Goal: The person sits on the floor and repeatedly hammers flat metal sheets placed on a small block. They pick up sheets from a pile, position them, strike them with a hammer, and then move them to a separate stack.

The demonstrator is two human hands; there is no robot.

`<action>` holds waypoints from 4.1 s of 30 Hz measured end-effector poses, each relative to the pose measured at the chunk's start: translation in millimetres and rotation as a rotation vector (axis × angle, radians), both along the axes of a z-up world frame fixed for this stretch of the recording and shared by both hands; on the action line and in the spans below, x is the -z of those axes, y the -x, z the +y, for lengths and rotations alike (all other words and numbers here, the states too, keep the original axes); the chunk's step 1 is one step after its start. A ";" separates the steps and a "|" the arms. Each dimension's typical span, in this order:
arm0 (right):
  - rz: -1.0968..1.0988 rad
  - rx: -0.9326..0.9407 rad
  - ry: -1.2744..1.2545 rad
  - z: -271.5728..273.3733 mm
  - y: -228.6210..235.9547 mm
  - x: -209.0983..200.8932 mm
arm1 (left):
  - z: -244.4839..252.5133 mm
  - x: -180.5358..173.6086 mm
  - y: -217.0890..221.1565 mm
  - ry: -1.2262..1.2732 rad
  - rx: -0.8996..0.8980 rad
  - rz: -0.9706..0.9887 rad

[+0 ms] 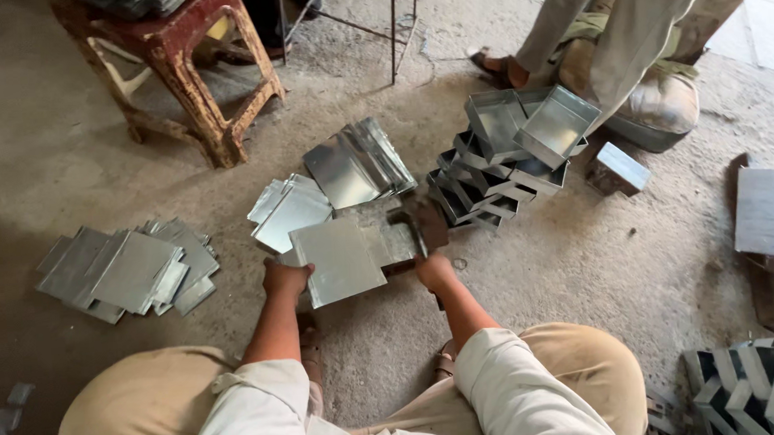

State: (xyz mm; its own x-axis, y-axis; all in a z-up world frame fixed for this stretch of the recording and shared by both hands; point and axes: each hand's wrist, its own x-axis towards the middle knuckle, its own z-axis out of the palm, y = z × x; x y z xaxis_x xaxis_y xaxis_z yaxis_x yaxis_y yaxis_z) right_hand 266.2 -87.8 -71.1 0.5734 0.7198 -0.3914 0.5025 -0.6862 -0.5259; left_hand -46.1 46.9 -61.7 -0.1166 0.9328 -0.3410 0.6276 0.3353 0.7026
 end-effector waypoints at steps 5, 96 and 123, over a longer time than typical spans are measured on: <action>0.118 0.080 0.099 -33.2 -4.5 6.0 | 15.3 -31.4 -1.9 -0.324 -0.003 -0.060; 0.026 -0.132 -1.557 -61.9 47.5 -203.3 | 39.3 1.9 -38.5 0.223 -0.120 -0.229; -0.247 -0.020 -1.145 -56.6 25.7 -159.2 | 30.6 -2.3 -45.3 0.236 0.060 -0.147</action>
